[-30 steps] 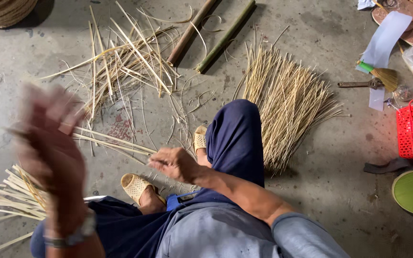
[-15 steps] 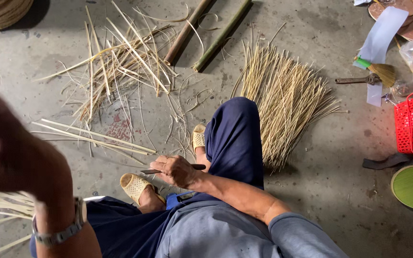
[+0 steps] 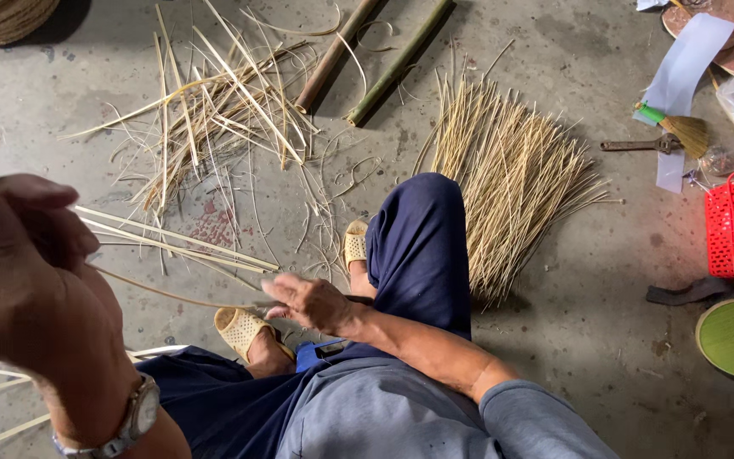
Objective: The person sits on the floor and uses a knife to split long bamboo strips into thinner strands. They repeatedly peel and separate the material, discarding waste and collecting the finished strands.
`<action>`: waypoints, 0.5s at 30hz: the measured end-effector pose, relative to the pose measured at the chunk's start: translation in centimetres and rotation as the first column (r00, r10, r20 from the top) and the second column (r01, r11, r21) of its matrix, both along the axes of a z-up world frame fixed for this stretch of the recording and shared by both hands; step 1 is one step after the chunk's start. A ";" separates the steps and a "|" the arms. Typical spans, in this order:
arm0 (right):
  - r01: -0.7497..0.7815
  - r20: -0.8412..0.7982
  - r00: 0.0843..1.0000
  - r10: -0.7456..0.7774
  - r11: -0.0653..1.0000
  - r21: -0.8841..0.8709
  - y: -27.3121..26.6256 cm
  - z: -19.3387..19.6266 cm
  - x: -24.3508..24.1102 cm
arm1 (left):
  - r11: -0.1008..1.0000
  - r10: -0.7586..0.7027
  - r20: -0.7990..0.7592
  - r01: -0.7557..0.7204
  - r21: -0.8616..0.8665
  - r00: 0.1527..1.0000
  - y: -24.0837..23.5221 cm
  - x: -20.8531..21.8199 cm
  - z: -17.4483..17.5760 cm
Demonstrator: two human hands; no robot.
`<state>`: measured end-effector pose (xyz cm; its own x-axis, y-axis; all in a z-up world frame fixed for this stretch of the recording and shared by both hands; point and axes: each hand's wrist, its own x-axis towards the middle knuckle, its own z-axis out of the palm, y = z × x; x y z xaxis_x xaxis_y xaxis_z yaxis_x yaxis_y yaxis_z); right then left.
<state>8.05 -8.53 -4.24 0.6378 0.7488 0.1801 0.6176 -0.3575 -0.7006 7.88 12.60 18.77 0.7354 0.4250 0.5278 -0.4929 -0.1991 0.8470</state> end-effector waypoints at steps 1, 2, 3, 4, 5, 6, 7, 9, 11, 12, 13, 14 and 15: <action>0.007 -0.088 0.996 -0.014 0.997 -0.073 0.0 0.0 0.3 | 1.000 -0.001 -0.007 0.001 0.008 1.000 -0.4 -0.5 0.4; 0.069 -0.084 0.994 -0.066 0.997 0.027 -0.2 -0.1 0.9 | 1.000 -0.008 -0.008 0.008 0.015 1.000 -0.8 -0.7 0.7; 0.126 -0.084 0.990 -0.116 0.984 0.129 -0.6 -0.1 1.6 | 1.000 -0.014 -0.008 0.014 0.023 1.000 -1.0 -0.8 1.1; 0.180 -0.089 0.983 -0.163 0.956 0.230 -1.2 -0.1 2.3 | 0.997 0.020 -0.029 -0.018 0.074 0.999 -1.6 -1.4 1.3; 0.214 -0.227 0.962 -0.154 0.939 0.271 -2.1 0.2 3.3 | 0.995 0.013 -0.038 -0.009 0.098 0.999 -2.1 -1.8 1.3; 0.254 -0.360 0.923 -0.136 0.918 0.304 -3.0 0.7 4.4 | 0.992 0.007 -0.047 -0.001 0.122 0.999 -2.7 -2.2 1.2; 0.302 -0.528 0.846 -0.079 0.886 0.351 -3.8 1.5 5.3 | 0.986 -0.012 -0.063 0.022 0.165 0.998 -3.3 -2.3 0.8; 0.415 -0.783 0.620 0.045 0.828 0.376 -5.7 4.1 6.3 | 0.957 -0.010 -0.114 0.043 0.288 0.993 -4.2 -2.4 0.0; 0.447 -0.858 0.514 0.020 0.847 0.288 -7.9 7.6 6.1 | 0.900 0.024 -0.156 0.046 0.434 0.988 -6.1 -3.4 -1.5; 0.424 -0.835 0.547 -0.055 0.879 0.219 -9.1 9.4 5.9 | 0.918 -0.091 -0.114 0.127 0.375 0.989 -6.8 -3.7 -2.3; 0.433 -0.849 0.527 -0.047 0.874 0.220 -9.6 11.2 5.4 | 0.921 -0.130 -0.111 0.162 0.354 0.985 -7.3 -3.9 -3.1; 0.442 -0.862 0.505 -0.039 0.870 0.220 -10.0 12.8 4.7 | 0.922 -0.169 -0.107 0.196 0.334 0.980 -7.7 -4.1 -3.9; 0.387 -0.793 0.605 -0.073 0.897 0.212 -10.8 14.2 3.7 | 0.928 -0.205 -0.092 0.224 0.297 0.974 -8.4 -4.6 -4.7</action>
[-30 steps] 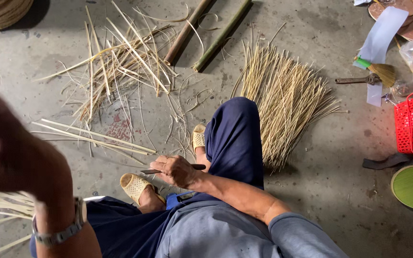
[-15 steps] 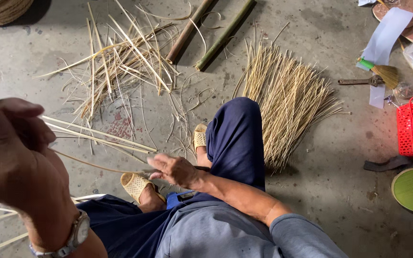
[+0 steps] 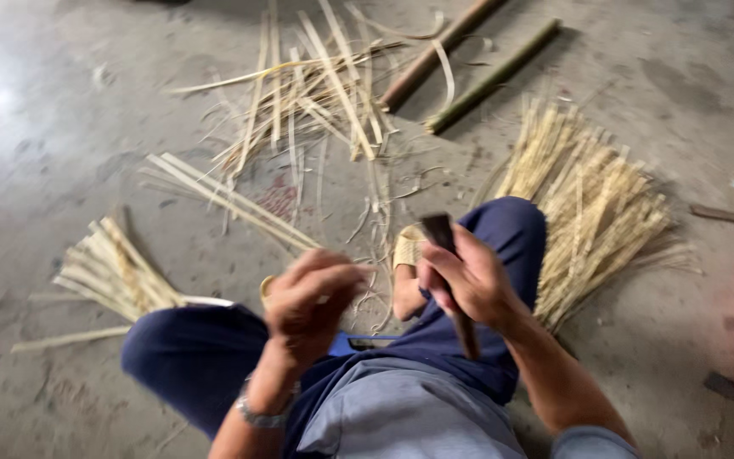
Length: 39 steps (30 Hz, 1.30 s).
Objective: The person sits on the floor and uses a knife to split long bamboo strips into thinner strands. They repeatedly peel and separate the material, discarding waste and collecting the finished strands.
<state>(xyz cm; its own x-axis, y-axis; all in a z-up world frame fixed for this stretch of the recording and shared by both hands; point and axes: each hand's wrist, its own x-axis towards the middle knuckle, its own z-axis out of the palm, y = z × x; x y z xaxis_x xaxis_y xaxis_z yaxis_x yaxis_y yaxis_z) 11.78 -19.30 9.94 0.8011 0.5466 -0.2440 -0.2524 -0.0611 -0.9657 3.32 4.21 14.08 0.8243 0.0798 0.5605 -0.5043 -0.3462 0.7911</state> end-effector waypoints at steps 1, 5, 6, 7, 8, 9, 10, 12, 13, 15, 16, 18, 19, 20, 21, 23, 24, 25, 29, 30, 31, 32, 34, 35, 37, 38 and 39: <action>-0.029 0.119 0.992 0.036 0.998 -0.062 -0.7 1.2 -0.8 | 0.999 -0.032 0.009 0.033 -0.041 0.999 -0.5 -0.6 -0.7; -0.280 0.519 0.788 0.330 0.944 -0.176 -1.9 4.2 -2.7 | 0.980 -0.102 -0.015 0.098 -0.175 0.995 -1.4 -2.8 -2.7; -0.314 0.568 0.737 0.367 0.930 -0.193 -1.9 4.6 -3.1 | 0.969 -0.124 -0.033 0.113 -0.219 0.992 -1.6 -3.2 -3.0; -0.305 0.662 0.656 0.362 0.930 -0.206 -1.9 5.0 -3.4 | 0.956 -0.146 -0.050 0.128 -0.263 0.988 -1.7 -3.7 -3.3; -0.295 0.750 0.561 0.352 0.931 -0.217 -2.0 5.3 -3.7 | 0.954 -0.150 -0.035 0.136 -0.268 0.988 -1.9 -4.0 -3.5; -0.284 0.824 0.456 0.337 0.932 -0.224 -1.9 5.5 -3.9 | 0.951 -0.155 -0.020 0.144 -0.273 0.988 -2.1 -4.4 -3.6; -0.352 0.801 0.468 0.374 0.910 -0.219 -1.7 5.7 -3.8 | 0.948 -0.161 -0.005 0.153 -0.278 0.987 -2.3 -4.7 -3.7; -0.479 0.751 0.484 0.449 0.854 -0.202 -1.7 5.9 -3.7 | 0.931 -0.180 -0.010 0.168 -0.323 0.984 -2.6 -5.3 -3.8; -0.493 0.766 0.454 0.456 0.844 -0.211 -1.6 6.0 -3.8 | 0.922 -0.191 -0.011 0.176 -0.346 0.981 -2.7 -5.7 -3.7; -0.519 0.792 0.391 0.469 0.823 -0.231 -1.5 6.2 -3.7 | 0.923 -0.186 0.007 0.178 -0.341 0.982 -2.8 -5.9 -3.6; -0.531 0.783 0.395 0.481 0.815 -0.233 -1.4 6.4 -3.7 | 0.924 -0.189 0.018 0.184 -0.336 0.982 -2.7 -5.9 -3.4; -0.554 0.763 0.402 0.506 0.798 -0.237 -1.3 6.6 -3.6 | 0.949 -0.136 0.054 0.146 -0.281 0.989 -2.5 -5.8 -3.2; -0.564 0.750 0.406 0.522 0.789 -0.244 -1.2 6.7 -3.6 | 0.959 -0.111 0.072 0.125 -0.254 0.991 -2.5 -5.8 -3.0; -0.573 0.739 0.407 0.537 0.780 -0.251 -1.1 6.8 -3.7 | 0.962 -0.112 0.070 0.126 -0.241 0.991 -2.3 -5.8 -2.9; -0.583 0.728 0.408 0.551 0.771 -0.257 -1.1 7.0 -3.7 | 0.965 -0.113 0.068 0.126 -0.228 0.991 -2.3 -5.9 -2.7; -0.567 0.753 0.388 0.531 0.782 -0.260 -0.9 7.2 -3.7 | 0.968 -0.119 0.065 0.130 -0.216 0.991 -2.2 -6.0 -2.6; -0.558 0.765 0.379 0.521 0.788 -0.261 -0.9 7.3 -3.8 | 0.967 -0.123 0.065 0.135 -0.217 0.990 -2.2 -6.0 -2.6; -0.554 0.770 0.371 0.520 0.789 -0.266 -0.8 7.4 -3.8 | 0.966 -0.128 0.064 0.139 -0.219 0.990 -2.2 -6.0 -2.5; -0.544 0.775 0.357 0.521 0.791 -0.281 -0.5 7.7 -3.7 | 0.957 -0.146 0.055 0.155 -0.246 0.988 -2.2 -6.0 -2.6; -0.543 0.774 0.359 0.522 0.791 -0.281 -0.4 7.8 -3.7 | 0.957 -0.147 0.061 0.157 -0.242 0.987 -2.2 -6.0 -2.6; -0.547 0.758 0.365 0.540 0.784 -0.295 -0.4 7.9 -3.7 | 0.958 -0.147 0.066 0.159 -0.238 0.987 -2.2 -6.0 -2.7; -0.550 0.742 0.371 0.558 0.776 -0.309 -0.3 8.0 -3.6 | 0.955 -0.154 0.071 0.167 -0.245 0.986 -2.2 -5.9 -2.7; -0.554 0.725 0.370 0.581 0.764 -0.329 -0.1 8.2 -3.6 | 0.949 -0.166 0.079 0.182 -0.259 0.983 -2.1 -5.8 -2.8; -0.555 0.723 0.364 0.587 0.760 -0.337 0.0 8.3 -3.6 | 0.949 -0.169 0.079 0.184 -0.256 0.982 -2.1 -5.8 -2.8; -0.556 0.718 0.364 0.593 0.757 -0.344 0.1 8.4 -3.6 | 0.950 -0.175 0.080 0.190 -0.249 0.981 -2.0 -5.8 -2.8; -0.555 0.714 0.370 0.595 0.757 -0.343 0.1 8.4 -3.6 | 0.950 -0.173 0.080 0.187 -0.250 0.982 -2.0 -5.8 -2.9; -0.555 0.710 0.375 0.596 0.758 -0.343 0.2 8.5 -3.6 | 0.950 -0.170 0.081 0.185 -0.250 0.982 -2.0 -5.8 -2.9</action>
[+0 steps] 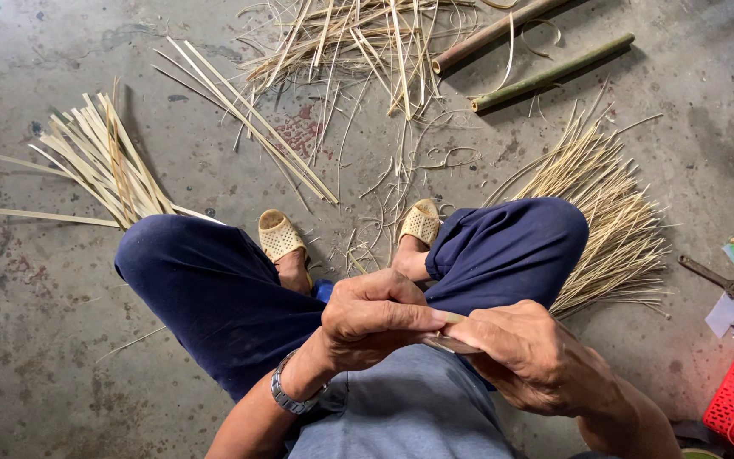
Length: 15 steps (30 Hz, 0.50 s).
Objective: The person sits on the floor and uses a knife to split long bamboo strips into thinner strands. They repeatedly peel and separate the material, discarding waste and collecting the finished strands.
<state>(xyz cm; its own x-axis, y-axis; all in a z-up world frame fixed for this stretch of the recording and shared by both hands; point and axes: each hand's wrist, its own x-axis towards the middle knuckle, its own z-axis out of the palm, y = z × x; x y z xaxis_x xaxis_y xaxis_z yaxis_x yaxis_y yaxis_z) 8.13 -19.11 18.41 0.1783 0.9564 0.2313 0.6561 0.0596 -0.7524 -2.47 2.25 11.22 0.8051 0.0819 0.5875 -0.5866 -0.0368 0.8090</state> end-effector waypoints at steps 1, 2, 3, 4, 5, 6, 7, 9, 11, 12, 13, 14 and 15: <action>0.004 -0.008 1.000 -0.004 1.000 -0.009 0.0 0.0 0.0 | 1.000 0.003 0.001 -0.003 -0.001 1.000 0.0 0.0 0.0; 0.008 -0.016 1.000 -0.008 1.000 -0.018 0.1 0.1 -0.1 | 1.000 0.013 0.004 -0.013 0.000 1.000 0.0 0.0 0.0; 0.011 -0.023 1.000 -0.012 1.000 -0.027 0.1 0.1 -0.1 | 1.000 0.024 0.008 -0.024 0.000 1.000 -0.1 0.1 0.1; 0.010 -0.021 1.000 -0.010 1.000 -0.023 0.1 0.1 -0.1 | 0.999 0.035 0.012 -0.035 0.001 0.999 -0.1 0.1 0.1; 0.009 -0.019 1.000 -0.009 1.000 -0.020 0.2 0.2 0.0 | 0.999 0.036 0.015 -0.036 0.001 0.999 -0.1 0.1 0.1; 0.008 -0.017 1.000 -0.008 1.000 -0.016 0.2 0.2 0.0 | 0.999 0.037 0.019 -0.037 0.001 0.999 -0.1 0.1 0.2; 0.006 -0.021 1.000 -0.006 1.000 -0.015 0.3 0.2 0.0 | 0.999 0.038 0.022 -0.038 0.002 0.999 -0.1 0.1 0.2; 0.003 -0.028 1.000 -0.004 1.000 -0.011 0.3 0.3 -0.1 | 0.999 0.038 0.026 -0.039 0.006 0.999 0.0 0.1 0.3; 0.009 -0.016 1.000 -0.009 1.000 -0.006 0.3 0.3 -0.1 | 0.999 0.034 0.030 -0.034 0.008 0.999 0.1 0.1 0.5; 0.012 -0.010 1.000 -0.012 1.000 -0.003 0.3 0.4 -0.2 | 1.000 0.029 0.032 -0.029 0.008 0.999 0.1 0.1 0.6; 0.014 0.042 0.999 -0.015 1.000 0.005 0.3 0.4 -0.3 | 1.000 0.023 0.033 -0.023 0.007 0.999 0.1 0.1 0.7; 0.017 0.093 0.996 -0.018 1.000 0.013 0.3 0.3 -0.4 | 1.000 0.019 0.030 -0.019 0.007 0.999 0.2 0.0 0.8; 0.020 0.143 0.989 -0.023 1.000 0.021 0.3 0.3 -0.6 | 1.000 0.014 0.026 -0.014 0.006 1.000 0.2 -0.1 0.9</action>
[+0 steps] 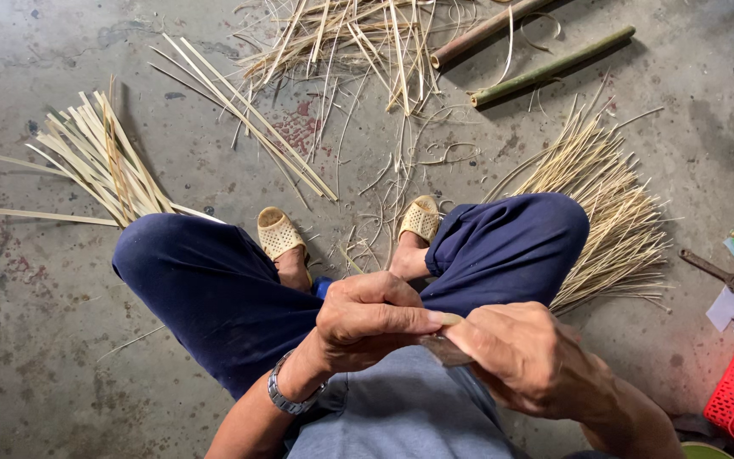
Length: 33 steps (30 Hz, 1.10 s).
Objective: The person sits on the floor and uses a knife to split long bamboo strips into thinner strands. They repeatedly peel and separate the material, discarding waste and collecting the finished strands.
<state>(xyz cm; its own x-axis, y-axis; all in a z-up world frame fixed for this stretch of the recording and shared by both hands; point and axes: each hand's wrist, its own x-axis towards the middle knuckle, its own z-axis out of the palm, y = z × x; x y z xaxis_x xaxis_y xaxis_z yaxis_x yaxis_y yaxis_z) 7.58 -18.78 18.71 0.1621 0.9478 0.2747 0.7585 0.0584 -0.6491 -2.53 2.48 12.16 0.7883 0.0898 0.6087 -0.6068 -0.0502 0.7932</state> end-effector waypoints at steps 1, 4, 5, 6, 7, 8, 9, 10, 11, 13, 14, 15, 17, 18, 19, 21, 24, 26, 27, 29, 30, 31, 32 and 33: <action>-0.006 0.068 0.998 0.004 1.000 0.031 -0.1 0.0 -0.2 | 1.000 -0.005 -0.004 0.005 -0.001 1.000 0.1 -0.1 0.1; -0.022 0.215 0.977 0.002 0.996 0.088 -0.2 0.1 -0.5 | 1.000 -0.009 0.021 0.009 0.027 1.000 0.3 -0.4 0.6; -0.016 0.228 0.974 -0.004 0.996 0.086 -0.2 0.2 -0.7 | 0.999 -0.007 0.019 0.006 0.037 1.000 0.3 -0.5 0.8; -0.011 0.243 0.970 -0.009 0.996 0.084 -0.2 0.2 -0.8 | 0.999 -0.004 0.019 0.003 0.047 1.000 0.3 -0.5 1.0; -0.011 0.236 0.972 -0.007 0.997 0.075 -0.2 0.3 -0.8 | 0.998 -0.002 0.019 0.000 0.057 1.000 0.4 -0.5 1.1; -0.010 0.231 0.973 -0.005 0.998 0.067 -0.3 0.3 -0.9 | 0.998 -0.003 0.029 0.001 0.060 1.000 0.4 -0.6 1.2; -0.010 0.226 0.974 -0.003 0.998 0.058 -0.3 0.3 -0.9 | 0.998 -0.005 0.039 0.003 0.063 0.999 0.5 -0.6 1.3; -0.026 0.188 0.982 0.018 0.999 0.043 -0.4 0.3 -0.9 | 0.998 -0.007 0.050 0.003 0.067 0.999 0.5 -0.5 1.4; -0.043 0.150 0.988 0.038 0.999 0.028 -0.4 0.4 -0.7 | 0.997 -0.010 0.060 0.006 0.071 0.998 0.5 -0.4 1.4; -0.070 0.103 0.992 0.068 0.998 0.009 -0.5 0.3 -0.4 | 0.997 -0.015 0.080 0.008 0.081 0.997 0.5 -0.3 1.4; -0.078 0.094 0.993 0.078 0.997 0.006 -0.6 0.3 -0.3 | 0.996 -0.009 0.088 0.001 0.087 0.996 0.5 -0.3 1.3; -0.087 0.084 0.993 0.087 0.996 0.002 -0.7 0.3 -0.2 | 0.996 -0.002 0.096 -0.007 0.094 0.995 0.4 -0.3 1.3; -0.085 0.089 0.992 0.084 0.996 0.012 -0.9 0.2 -0.2 | 0.995 0.001 0.105 -0.011 0.101 0.995 0.3 -0.4 1.2; -0.085 0.094 0.992 0.083 0.996 0.019 -0.9 0.2 -0.2 | 0.995 -0.001 0.107 -0.010 0.104 0.994 0.3 -0.4 1.2; -0.088 0.084 0.993 0.087 0.996 0.003 -0.9 0.1 -0.2 | 0.994 -0.002 0.110 -0.009 0.106 0.994 0.3 -0.5 1.2; -0.092 0.069 0.993 0.093 0.995 -0.024 -0.9 0.1 -0.2 | 0.994 0.005 0.115 -0.017 0.108 0.993 0.3 -0.5 1.3; -0.078 0.047 0.996 0.080 0.996 -0.043 -0.8 0.0 -0.3 | 0.991 0.013 0.120 -0.029 0.127 0.993 0.2 -0.8 1.3; -0.068 0.040 0.997 0.070 0.996 -0.050 -0.8 -0.1 -0.4 | 0.988 0.024 0.106 -0.040 0.150 0.994 0.2 -1.0 1.3; -0.063 0.035 0.997 0.065 0.997 -0.053 -0.8 -0.1 -0.5 | 0.985 0.032 0.091 -0.047 0.164 0.995 0.2 -1.2 1.4; -0.060 0.039 0.997 0.064 0.994 -0.094 -0.7 -0.2 -0.6 | 0.980 0.047 0.071 -0.059 0.189 0.996 0.2 -1.4 1.3; -0.059 0.041 0.997 0.064 0.992 -0.114 -0.7 -0.3 -0.7 | 0.978 0.053 0.065 -0.065 0.200 0.996 0.2 -1.5 1.3; -0.063 0.034 0.997 0.067 0.991 -0.115 -0.7 -0.4 -0.7 | 0.975 0.059 0.059 -0.071 0.211 0.996 0.2 -1.6 1.2; -0.067 0.027 0.997 0.071 0.991 -0.116 -0.7 -0.4 -0.7 | 0.975 0.060 0.042 -0.067 0.211 0.997 0.2 -1.7 1.2; -0.072 0.020 0.997 0.075 0.991 -0.117 -0.7 -0.4 -0.6 | 0.975 0.060 0.025 -0.064 0.211 0.998 0.3 -1.7 1.2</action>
